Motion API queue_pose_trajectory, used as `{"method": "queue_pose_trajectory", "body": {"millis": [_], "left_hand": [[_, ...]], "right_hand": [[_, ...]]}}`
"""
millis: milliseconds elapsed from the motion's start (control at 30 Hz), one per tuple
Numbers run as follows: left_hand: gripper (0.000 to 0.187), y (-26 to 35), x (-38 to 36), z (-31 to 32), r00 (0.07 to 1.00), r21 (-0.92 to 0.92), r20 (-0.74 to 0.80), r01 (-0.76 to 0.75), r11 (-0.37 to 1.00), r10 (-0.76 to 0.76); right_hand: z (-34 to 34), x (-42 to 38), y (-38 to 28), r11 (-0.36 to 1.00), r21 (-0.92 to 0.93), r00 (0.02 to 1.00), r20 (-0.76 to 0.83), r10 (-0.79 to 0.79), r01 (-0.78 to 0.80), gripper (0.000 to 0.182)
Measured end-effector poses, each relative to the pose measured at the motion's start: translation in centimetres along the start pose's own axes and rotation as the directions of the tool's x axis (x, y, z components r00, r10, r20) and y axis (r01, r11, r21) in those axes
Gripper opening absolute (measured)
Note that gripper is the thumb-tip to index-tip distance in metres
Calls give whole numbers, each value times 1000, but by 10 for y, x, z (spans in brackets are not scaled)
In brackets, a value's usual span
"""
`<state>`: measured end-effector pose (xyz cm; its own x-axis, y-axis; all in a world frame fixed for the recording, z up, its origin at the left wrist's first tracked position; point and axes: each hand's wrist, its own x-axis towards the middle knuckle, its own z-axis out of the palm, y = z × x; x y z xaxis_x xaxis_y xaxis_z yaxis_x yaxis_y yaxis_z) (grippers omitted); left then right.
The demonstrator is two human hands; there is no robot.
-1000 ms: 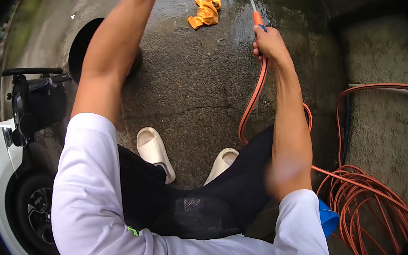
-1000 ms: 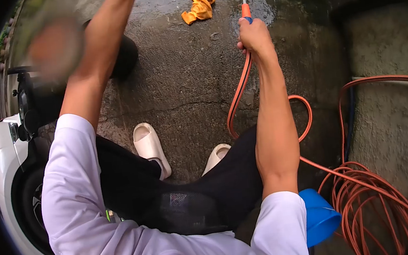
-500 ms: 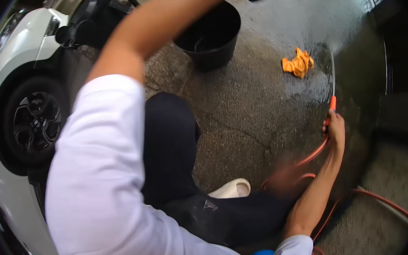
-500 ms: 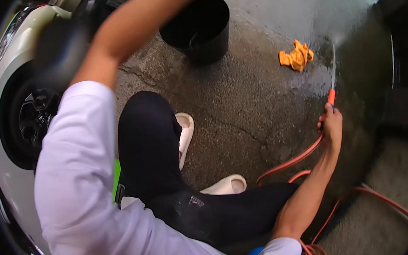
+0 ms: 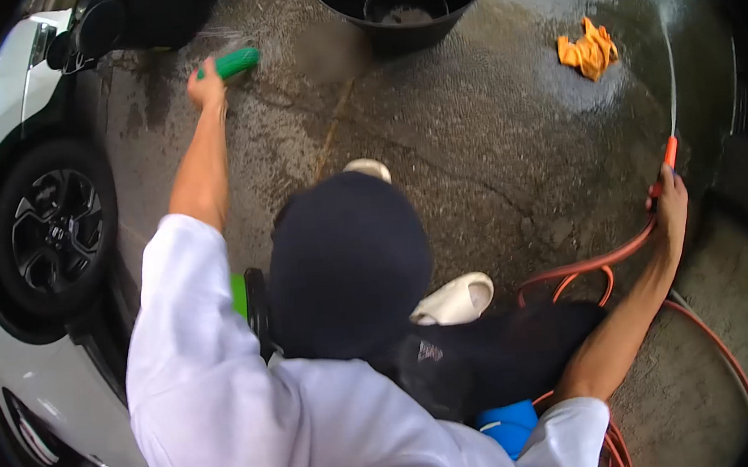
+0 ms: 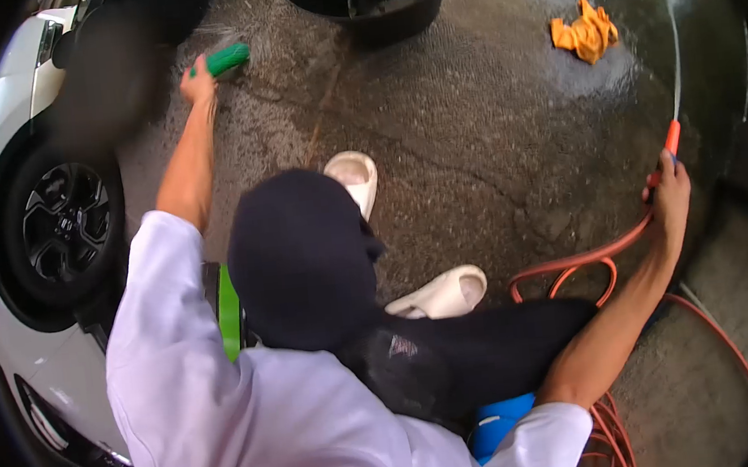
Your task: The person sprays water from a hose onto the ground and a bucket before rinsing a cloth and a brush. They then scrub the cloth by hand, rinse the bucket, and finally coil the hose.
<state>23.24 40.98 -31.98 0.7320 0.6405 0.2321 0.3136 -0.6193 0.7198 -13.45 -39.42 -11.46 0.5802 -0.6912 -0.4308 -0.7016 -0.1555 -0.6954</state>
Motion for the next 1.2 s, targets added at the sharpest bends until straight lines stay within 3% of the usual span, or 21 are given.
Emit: {"method": "queue_pose_trajectory", "body": {"millis": [33, 67, 133, 200, 267, 333, 367, 400, 467, 533, 600, 667, 700, 733, 800, 833, 933, 967, 1033, 1167, 1200], "left_hand": [[63, 40, -23, -17, 989, -116, -29, 137, 984, -142], [63, 57, -13, -28, 988, -124, -29, 149, 981, -154], [64, 43, -5, -63, 935, -82, 352, 75, 994, -41], [68, 12, 18, -68, 972, 220, 213, -148, 964, 101], [75, 17, 22, -80, 938, 202, 318, 72, 977, -135], [79, 21, 35, -81, 883, 297, 389, 149, 943, -262], [80, 16, 39, -72, 960, 554, 275, -109, 825, -58], [81, 12, 43, -62, 958, 771, 219, -288, 568, 187], [78, 55, 36, -54, 669, 498, 243, -707, 502, 702], [77, 196, -50, -62, 417, 112, 321, -908, 403, 850], [77, 289, -132, -66, 21, -443, 225, -888, 121, 974], [68, 323, -181, -50, -203, -377, 425, -926, -31, 882], [45, 333, -186, -28, -223, -378, 335, -922, -86, 915], [45, 359, -196, -20, -250, -394, 298, -911, -120, 921], [33, 414, -223, -15, -343, -430, 592, -900, -75, 730], [27, 430, -240, 1, -459, -479, 392, -842, -249, 797], [13, 484, -296, 53, -685, -273, 358, -726, -631, 634], [13, 497, -309, 68, -703, -269, 336, -709, -652, 626], [7, 526, -348, 99, -809, -148, 447, -488, -860, 382], [12, 553, -394, 124, -904, -110, 297, -352, -930, 307], [12, 554, -407, 124, -915, -114, 291, -325, -939, 281]], "right_hand": [[2, -4, -4, 999, 31, 999, -27, 39, -38, 33], [8, -4, -11, 999, 21, 999, -32, 29, -28, 33], [1, -17, -16, 998, -2, 996, -66, 65, -65, 33], [5, -22, -23, 994, -54, 994, -63, 94, -97, 32], [11, -33, -35, 991, -90, 995, -2, 102, -101, 31], [22, -45, -49, 984, -138, 990, 69, 120, -109, 30], [27, -50, -53, 984, -140, 985, 115, 125, -109, 29], [33, -53, -56, 984, -138, 978, 157, 136, -115, 28], [44, -60, -61, 985, -138, 975, 185, 126, -101, 27], [48, -61, -61, 987, -124, 984, 131, 120, -104, 29], [42, -51, -47, 989, -143, 999, 0, -47, 46, 31], [37, -51, -55, 990, -124, 996, -58, -73, 65, 33], [34, -46, -55, 988, -141, 994, -86, -73, 60, 35], [31, -50, -65, 985, -164, 990, -118, -78, 58, 38], [25, -36, -61, 980, -137, 972, -166, -166, 145, 39], [22, -43, -76, 985, -78, 975, -150, -164, 154, 39], [22, -44, -94, 947, -21, 941, -109, -321, 321, 39], [22, -51, -101, 957, 4, 956, -47, -289, 289, 39], [23, -50, -105, 964, -46, 965, 20, -262, 263, 39], [29, -27, -87, 983, -122, 991, 20, -135, 137, 39], [30, -23, -84, 980, -129, 985, -62, -161, 152, 39]]}}
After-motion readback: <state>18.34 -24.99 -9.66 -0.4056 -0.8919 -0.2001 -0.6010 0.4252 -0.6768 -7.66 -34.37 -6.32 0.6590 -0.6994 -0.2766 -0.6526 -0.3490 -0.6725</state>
